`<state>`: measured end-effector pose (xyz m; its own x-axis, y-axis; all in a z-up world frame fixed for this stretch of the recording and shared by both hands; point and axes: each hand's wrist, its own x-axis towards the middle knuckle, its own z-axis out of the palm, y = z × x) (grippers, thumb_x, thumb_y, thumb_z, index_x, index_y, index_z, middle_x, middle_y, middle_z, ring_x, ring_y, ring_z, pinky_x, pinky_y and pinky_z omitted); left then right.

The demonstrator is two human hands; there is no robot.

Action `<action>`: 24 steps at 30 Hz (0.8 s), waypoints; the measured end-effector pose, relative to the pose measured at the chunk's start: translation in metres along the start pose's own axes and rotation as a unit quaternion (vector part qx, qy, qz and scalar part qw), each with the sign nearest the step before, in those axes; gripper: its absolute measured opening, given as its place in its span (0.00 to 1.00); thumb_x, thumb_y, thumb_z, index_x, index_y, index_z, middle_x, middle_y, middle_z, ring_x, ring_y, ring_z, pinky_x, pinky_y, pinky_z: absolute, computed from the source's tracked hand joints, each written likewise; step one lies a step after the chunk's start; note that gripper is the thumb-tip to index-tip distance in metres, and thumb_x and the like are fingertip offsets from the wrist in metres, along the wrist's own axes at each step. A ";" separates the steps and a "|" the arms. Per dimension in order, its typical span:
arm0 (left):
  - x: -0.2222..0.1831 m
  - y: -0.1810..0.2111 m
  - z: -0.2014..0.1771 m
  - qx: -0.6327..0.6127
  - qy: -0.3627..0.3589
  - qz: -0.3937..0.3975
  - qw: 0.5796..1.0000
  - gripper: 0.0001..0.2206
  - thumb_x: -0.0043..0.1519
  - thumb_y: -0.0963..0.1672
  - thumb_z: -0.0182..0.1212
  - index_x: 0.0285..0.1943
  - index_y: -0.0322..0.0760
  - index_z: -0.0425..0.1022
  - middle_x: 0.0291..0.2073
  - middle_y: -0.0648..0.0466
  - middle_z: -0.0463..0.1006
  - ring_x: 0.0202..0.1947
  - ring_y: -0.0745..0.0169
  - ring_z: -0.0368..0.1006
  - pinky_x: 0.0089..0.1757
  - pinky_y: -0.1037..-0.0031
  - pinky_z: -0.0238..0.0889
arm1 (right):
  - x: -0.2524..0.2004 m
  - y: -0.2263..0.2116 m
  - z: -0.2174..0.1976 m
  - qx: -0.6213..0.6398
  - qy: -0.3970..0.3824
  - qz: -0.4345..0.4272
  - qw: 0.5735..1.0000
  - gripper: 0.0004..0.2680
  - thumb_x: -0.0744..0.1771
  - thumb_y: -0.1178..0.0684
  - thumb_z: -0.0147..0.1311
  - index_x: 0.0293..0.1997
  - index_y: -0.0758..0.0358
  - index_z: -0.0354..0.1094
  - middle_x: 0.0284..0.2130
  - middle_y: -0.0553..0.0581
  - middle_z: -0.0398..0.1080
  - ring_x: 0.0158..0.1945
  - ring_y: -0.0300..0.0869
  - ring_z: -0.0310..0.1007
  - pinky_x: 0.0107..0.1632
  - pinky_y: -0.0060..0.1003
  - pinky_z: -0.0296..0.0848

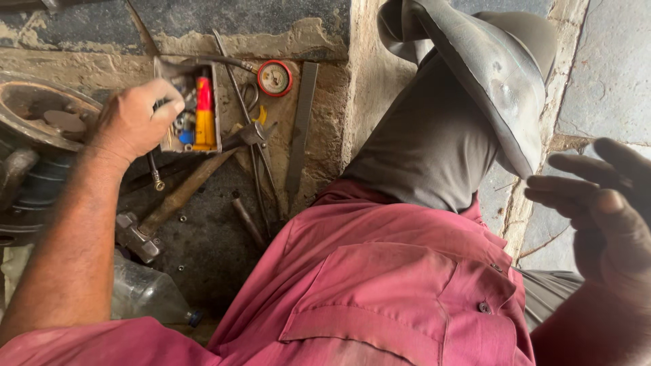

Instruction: The person patches a tire inner tube by filing the surface around a puncture, applying adhesive from a tube, and joining patch materials using their hands and tools.

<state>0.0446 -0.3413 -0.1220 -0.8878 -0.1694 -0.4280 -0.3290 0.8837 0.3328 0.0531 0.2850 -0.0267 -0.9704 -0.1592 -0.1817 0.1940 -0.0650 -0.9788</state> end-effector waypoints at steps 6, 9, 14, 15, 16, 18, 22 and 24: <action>0.015 -0.047 0.025 -0.101 -0.016 0.004 0.995 0.10 0.67 0.48 0.63 0.51 0.40 0.79 0.44 0.48 0.82 0.48 0.52 0.77 0.51 0.56 0.69 | -0.001 0.010 -0.026 -0.046 -0.007 -0.008 0.999 0.23 0.74 0.43 0.50 0.76 0.63 0.48 0.61 0.70 0.65 0.57 0.61 0.72 0.65 0.64 0.71; 0.025 -0.055 0.026 -0.110 -0.015 -0.016 0.994 0.10 0.67 0.48 0.63 0.51 0.41 0.80 0.45 0.47 0.82 0.49 0.52 0.76 0.51 0.56 0.68 | -0.001 0.011 -0.028 -0.068 -0.009 -0.016 0.998 0.24 0.74 0.42 0.48 0.78 0.60 0.48 0.61 0.69 0.65 0.57 0.60 0.72 0.66 0.65 0.71; 0.040 -0.055 0.030 -0.092 0.005 -0.049 0.995 0.09 0.67 0.47 0.63 0.51 0.41 0.80 0.44 0.46 0.82 0.49 0.50 0.76 0.52 0.56 0.68 | -0.006 0.011 -0.029 -0.028 -0.013 -0.016 0.999 0.22 0.74 0.43 0.51 0.74 0.64 0.49 0.62 0.71 0.65 0.57 0.61 0.72 0.64 0.63 0.71; 0.040 -0.054 0.031 -0.082 0.015 -0.049 0.995 0.09 0.67 0.47 0.63 0.51 0.41 0.80 0.45 0.46 0.81 0.49 0.49 0.76 0.51 0.56 0.67 | -0.007 0.010 -0.027 -0.019 -0.010 -0.016 1.000 0.22 0.75 0.43 0.52 0.73 0.65 0.49 0.62 0.71 0.65 0.57 0.62 0.72 0.64 0.62 0.71; 0.041 -0.052 0.032 -0.072 0.025 -0.048 0.996 0.09 0.67 0.47 0.63 0.51 0.41 0.80 0.45 0.45 0.81 0.48 0.49 0.75 0.51 0.55 0.67 | -0.008 0.009 -0.024 -0.015 -0.005 -0.015 1.000 0.22 0.74 0.44 0.53 0.73 0.66 0.49 0.62 0.72 0.65 0.57 0.62 0.73 0.64 0.62 0.71; 0.041 -0.046 0.032 -0.055 0.031 -0.066 0.996 0.08 0.68 0.46 0.63 0.51 0.41 0.80 0.45 0.45 0.80 0.48 0.48 0.74 0.49 0.55 0.67 | -0.010 0.005 -0.016 -0.016 0.007 -0.011 1.000 0.23 0.75 0.45 0.53 0.73 0.68 0.48 0.61 0.72 0.65 0.58 0.62 0.73 0.64 0.61 0.71; 0.027 -0.032 0.019 0.009 0.067 -0.112 0.991 0.07 0.70 0.44 0.61 0.51 0.39 0.80 0.42 0.42 0.80 0.45 0.47 0.74 0.44 0.55 0.67 | -0.011 0.000 -0.003 -0.025 0.017 -0.009 1.000 0.24 0.74 0.46 0.53 0.75 0.71 0.48 0.60 0.71 0.65 0.57 0.62 0.72 0.63 0.60 0.72; 0.020 -0.025 0.006 0.012 0.076 -0.127 0.989 0.06 0.71 0.43 0.60 0.52 0.38 0.79 0.41 0.41 0.80 0.41 0.46 0.74 0.40 0.56 0.68 | -0.008 -0.001 0.000 -0.017 0.008 -0.010 1.000 0.25 0.73 0.46 0.53 0.76 0.70 0.48 0.60 0.71 0.66 0.57 0.62 0.72 0.64 0.60 0.72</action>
<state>0.0374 -0.3647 -0.1435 -0.8162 -0.4495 -0.3630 -0.5415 0.8142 0.2095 0.0602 0.2862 -0.0239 -0.9761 -0.1425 -0.1641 0.1705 -0.0344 -0.9848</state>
